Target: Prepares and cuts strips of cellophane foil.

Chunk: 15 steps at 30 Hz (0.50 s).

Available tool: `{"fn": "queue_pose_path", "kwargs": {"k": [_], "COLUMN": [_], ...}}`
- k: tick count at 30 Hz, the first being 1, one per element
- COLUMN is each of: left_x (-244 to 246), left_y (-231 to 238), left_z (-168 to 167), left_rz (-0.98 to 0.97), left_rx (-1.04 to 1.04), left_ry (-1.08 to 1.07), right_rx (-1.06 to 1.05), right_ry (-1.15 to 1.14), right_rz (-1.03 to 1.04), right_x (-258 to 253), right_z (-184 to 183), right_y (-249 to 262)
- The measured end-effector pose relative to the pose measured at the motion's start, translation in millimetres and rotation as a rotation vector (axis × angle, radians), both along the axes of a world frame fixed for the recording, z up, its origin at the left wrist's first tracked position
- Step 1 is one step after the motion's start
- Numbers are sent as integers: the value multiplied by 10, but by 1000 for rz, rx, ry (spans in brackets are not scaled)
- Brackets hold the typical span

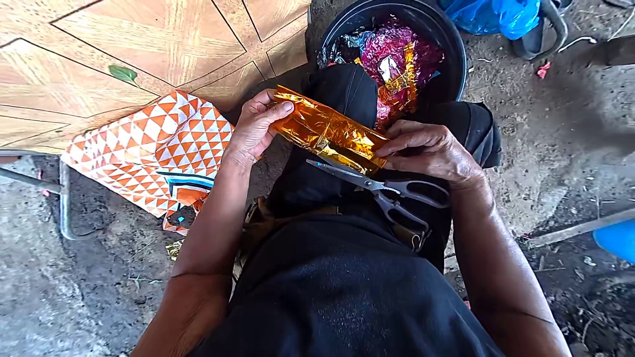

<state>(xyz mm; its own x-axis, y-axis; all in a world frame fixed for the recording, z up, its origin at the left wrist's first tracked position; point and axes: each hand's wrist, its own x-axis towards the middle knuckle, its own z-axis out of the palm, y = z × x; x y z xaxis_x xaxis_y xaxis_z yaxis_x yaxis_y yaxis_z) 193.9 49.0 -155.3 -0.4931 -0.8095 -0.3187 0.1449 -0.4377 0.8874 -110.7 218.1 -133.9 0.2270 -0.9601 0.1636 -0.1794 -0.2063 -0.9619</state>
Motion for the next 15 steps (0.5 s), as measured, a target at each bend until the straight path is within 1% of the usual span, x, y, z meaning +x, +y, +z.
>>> {"fn": "queue_pose_path", "kwargs": {"k": [2,4,7,9,13,15], "left_x": [-12,-37,-124,-201,-342,-440], "left_y": [-21,-54,-124,-179,-259,-246], "left_z": [34,83,221,334,528,659], "left_rz": [-15,-52,-126,-180,-270,-276], "left_rx": [-28,-87,-170,-230,-330,-319], "left_ry": [19,34,47,46,118,151], "right_rx": [19,81,190,247,218,181], "right_ry": [-76,-127,-75,-80,-128,-122], "right_rz": [1,8,-43,-37,27,15], "right_x": [-24,-64,-36,-3,71,132], "right_z": [2,-33,42,114,217,257], "right_y": [-12,-71,-118,-139,-166,-155]}}
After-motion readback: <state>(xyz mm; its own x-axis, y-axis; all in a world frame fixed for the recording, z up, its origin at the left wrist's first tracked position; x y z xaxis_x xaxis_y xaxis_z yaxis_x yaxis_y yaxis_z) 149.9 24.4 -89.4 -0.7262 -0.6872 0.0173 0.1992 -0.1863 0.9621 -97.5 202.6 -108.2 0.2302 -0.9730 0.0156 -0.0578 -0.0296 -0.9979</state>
